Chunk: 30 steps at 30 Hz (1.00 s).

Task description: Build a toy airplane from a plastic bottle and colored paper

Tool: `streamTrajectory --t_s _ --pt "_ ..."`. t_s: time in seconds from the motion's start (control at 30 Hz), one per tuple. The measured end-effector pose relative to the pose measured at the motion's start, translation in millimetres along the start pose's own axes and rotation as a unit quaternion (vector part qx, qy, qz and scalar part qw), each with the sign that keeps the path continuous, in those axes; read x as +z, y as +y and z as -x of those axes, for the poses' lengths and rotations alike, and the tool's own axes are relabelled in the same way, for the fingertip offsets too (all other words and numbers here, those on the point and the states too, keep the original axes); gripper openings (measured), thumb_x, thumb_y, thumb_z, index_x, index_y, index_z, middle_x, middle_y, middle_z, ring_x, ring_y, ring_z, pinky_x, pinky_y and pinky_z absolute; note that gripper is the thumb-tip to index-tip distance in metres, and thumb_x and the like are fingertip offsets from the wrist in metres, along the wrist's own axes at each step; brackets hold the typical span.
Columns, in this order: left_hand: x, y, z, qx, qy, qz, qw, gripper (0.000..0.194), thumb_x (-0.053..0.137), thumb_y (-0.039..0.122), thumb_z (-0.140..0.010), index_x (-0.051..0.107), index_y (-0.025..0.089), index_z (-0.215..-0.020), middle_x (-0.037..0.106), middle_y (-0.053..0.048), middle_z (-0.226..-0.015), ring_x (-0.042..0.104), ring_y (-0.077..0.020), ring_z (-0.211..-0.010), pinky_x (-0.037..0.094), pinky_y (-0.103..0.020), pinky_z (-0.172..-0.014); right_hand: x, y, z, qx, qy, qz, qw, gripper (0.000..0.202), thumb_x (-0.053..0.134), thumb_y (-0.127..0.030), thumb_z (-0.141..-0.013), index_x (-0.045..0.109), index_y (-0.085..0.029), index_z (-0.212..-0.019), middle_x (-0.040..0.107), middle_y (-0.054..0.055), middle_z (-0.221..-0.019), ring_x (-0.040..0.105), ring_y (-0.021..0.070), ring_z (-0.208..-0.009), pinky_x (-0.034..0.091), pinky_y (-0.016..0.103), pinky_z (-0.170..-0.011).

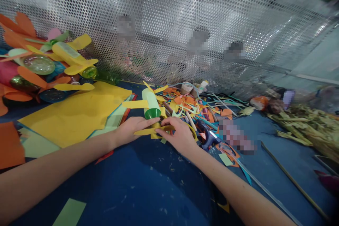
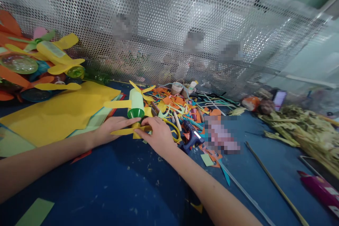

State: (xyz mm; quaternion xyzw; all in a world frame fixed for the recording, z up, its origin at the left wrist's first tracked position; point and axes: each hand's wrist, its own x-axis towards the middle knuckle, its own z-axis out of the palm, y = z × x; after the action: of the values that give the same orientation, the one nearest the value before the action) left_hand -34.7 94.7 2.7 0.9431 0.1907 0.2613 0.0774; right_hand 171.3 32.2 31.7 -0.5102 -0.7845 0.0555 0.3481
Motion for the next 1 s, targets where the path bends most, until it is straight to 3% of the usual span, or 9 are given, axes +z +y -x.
streamTrajectory --t_s 0.37,0.57,0.77,1.0 --pt "-0.3 0.0 0.4 0.023 -0.002 0.006 1.000 0.047 0.040 0.021 -0.089 0.028 0.025 -0.135 0.062 -0.004 -0.094 0.059 -0.0150 -0.079 0.048 -0.026 -0.070 -1.4 -3.3 2.4 -0.075 -0.006 0.065 0.995 0.019 0.059 -0.039 -0.079 0.054 -0.021 -0.081 0.062 0.005 -0.079 0.056 0.0197 -0.078 0.043 0.032 -0.071" --pt "-1.7 1.8 -0.2 0.046 -0.019 -0.010 0.999 0.045 0.038 0.029 -0.091 0.031 0.020 -0.134 0.062 -0.005 -0.085 0.058 -0.0163 -0.072 0.047 -0.026 -0.065 -1.8 -5.3 3.8 -0.055 0.007 0.045 0.997 0.024 0.059 -0.044 -0.078 0.053 -0.021 -0.077 0.060 0.003 -0.074 0.055 0.0179 -0.075 0.042 0.029 -0.068" --pt "-0.9 -0.9 3.3 0.049 -0.045 0.002 0.998 0.049 0.036 0.033 -0.091 0.023 0.028 -0.138 0.061 -0.003 -0.089 0.057 -0.0167 -0.075 0.046 -0.027 -0.067 1.5 -7.6 7.3 -0.038 0.004 0.043 0.998 0.026 0.056 -0.046 -0.078 0.052 -0.021 -0.074 0.059 0.002 -0.073 0.054 0.0163 -0.073 0.042 0.027 -0.066" --pt "5.5 -6.3 7.2 0.050 -0.029 -0.005 0.998 0.047 0.034 0.032 -0.092 0.026 0.027 -0.137 0.060 -0.003 -0.086 0.056 -0.0163 -0.074 0.045 -0.026 -0.066 1.8 -8.2 8.7 -0.046 -0.006 0.037 0.998 0.025 0.056 -0.044 -0.079 0.050 -0.020 -0.075 0.057 0.002 -0.075 0.053 0.0156 -0.074 0.042 0.027 -0.068"
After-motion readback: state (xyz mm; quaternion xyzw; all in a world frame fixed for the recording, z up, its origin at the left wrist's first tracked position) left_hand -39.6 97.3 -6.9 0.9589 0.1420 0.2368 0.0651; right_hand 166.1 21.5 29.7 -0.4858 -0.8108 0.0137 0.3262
